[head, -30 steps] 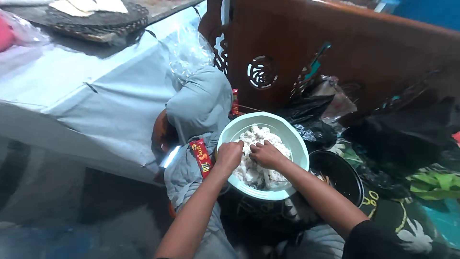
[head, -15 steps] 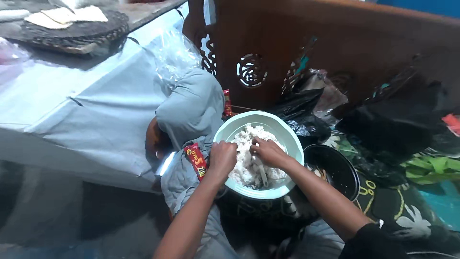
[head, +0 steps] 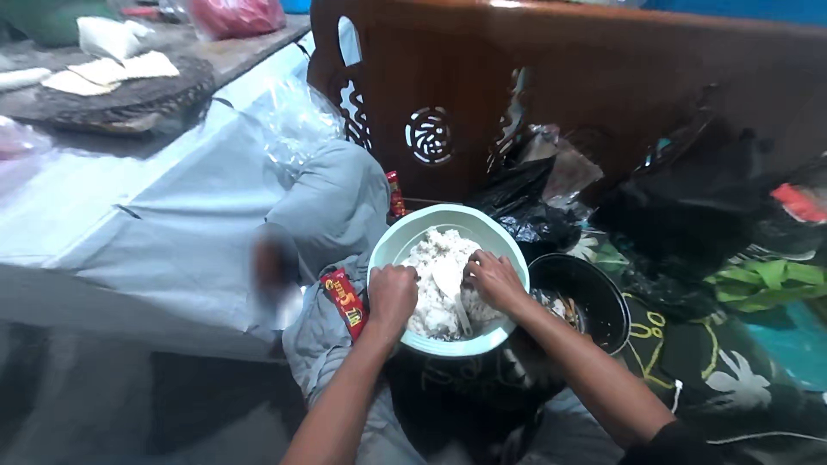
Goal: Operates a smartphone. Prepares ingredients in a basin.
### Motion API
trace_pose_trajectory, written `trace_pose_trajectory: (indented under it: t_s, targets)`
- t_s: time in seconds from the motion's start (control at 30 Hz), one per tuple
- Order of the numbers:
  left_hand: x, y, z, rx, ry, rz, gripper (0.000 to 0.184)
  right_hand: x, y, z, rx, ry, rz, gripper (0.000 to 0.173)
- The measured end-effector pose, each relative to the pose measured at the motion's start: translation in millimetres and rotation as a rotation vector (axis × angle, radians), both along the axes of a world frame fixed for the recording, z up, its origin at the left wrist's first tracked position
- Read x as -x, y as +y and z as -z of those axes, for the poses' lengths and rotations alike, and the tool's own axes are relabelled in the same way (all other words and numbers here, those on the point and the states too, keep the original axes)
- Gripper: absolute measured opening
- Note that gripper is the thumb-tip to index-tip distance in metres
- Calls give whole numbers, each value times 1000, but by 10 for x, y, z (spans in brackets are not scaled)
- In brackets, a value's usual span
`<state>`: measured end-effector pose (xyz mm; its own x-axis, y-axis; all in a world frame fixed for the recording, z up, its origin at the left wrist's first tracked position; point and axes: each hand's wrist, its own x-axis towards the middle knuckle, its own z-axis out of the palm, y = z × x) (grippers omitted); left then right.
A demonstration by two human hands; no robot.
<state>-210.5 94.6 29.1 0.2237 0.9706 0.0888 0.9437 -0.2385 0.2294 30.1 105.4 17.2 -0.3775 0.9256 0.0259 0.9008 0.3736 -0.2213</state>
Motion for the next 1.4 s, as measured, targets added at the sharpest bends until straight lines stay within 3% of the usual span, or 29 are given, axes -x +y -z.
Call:
trace_pose_trajectory:
  t_s: [0.13, 0.27, 0.43, 0.5, 0.6, 0.7, 0.83, 0.93, 1.0, 1.07, 1.23, 1.4]
  targets:
    - [-134, -83, -112, -154, -171, 51, 16, -216, -177, -132, -185, 245, 70, 16]
    - [-375, -56, -196, -32, -193, 2, 19, -564, -468, -194, -332, 418, 135, 15]
    - [-1225, -226, -420, -33, -411, 296, 18, -1224, -1052, -239, -491, 414, 423, 15]
    - [-1685, -303, -370, -29, -440, 400, 18, -1416, -1272, -238, -329, 292, 650, 17]
    - [-2248, -485, -131, 98, -338, 582, 23, -1561, -1430, -250, 161, 65, 848, 21]
    - [-2392, -720, 21, 276, -212, 671, 40, -1493, -1491, -364, 122, -38, 892, 42]
    - [-1844, -865, 3, 107, -362, 522, 32, -1067, -1202, -483, -216, 85, 667, 38]
    - [-1084, -810, -73, -24, -444, 243, 28, -342, -770, -458, 37, 164, 415, 32]
    - [-509, -699, -39, -160, -480, 60, 24, 145, -467, -370, 347, 54, 311, 31]
    - [50, -592, -47, -132, -467, -111, 23, 492, -252, -219, 524, -104, 287, 42]
    - [799, -217, -4, -149, -557, -410, 23, 713, -115, -152, 535, -291, 312, 42]
    - [769, 278, 393, -144, -906, -467, 31, 647, -131, -50, 567, -286, 357, 43]
